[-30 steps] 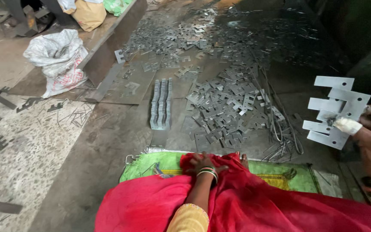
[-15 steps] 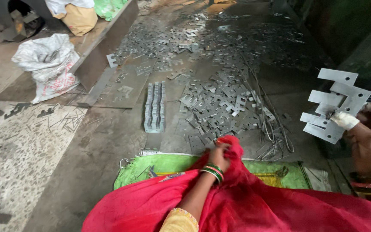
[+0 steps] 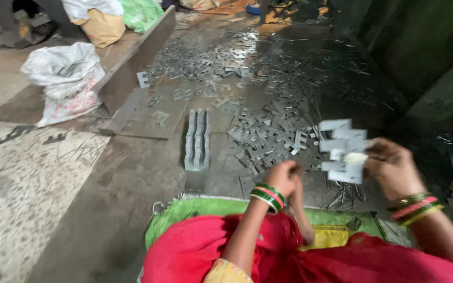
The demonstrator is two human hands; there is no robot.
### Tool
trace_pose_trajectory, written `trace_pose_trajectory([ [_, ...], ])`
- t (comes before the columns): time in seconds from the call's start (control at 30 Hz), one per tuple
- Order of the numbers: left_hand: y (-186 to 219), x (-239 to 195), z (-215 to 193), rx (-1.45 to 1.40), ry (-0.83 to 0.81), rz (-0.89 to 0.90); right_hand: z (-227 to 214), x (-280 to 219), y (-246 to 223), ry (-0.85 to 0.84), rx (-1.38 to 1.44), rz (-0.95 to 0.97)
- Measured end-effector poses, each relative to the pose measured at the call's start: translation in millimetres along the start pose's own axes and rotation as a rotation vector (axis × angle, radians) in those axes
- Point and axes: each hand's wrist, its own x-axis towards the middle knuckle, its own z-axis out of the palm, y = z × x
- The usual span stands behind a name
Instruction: The person gathers individual metal plate components from the floor and stacks them vertically by hand into a neat column.
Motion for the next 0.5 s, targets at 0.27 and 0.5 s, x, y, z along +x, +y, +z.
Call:
trace_pose_trajectory([
  [0.27,-44.7,20.5,3.1,-2.127,0.193,-0.479,79.5,95.5,37.2,-0.474,-0.035,-0.127],
  [0.5,-123.1,55.1,66.2,-1.727,0.472,-0.769,85.0,215.9,56.5,-0.349,-0.349,0.303],
])
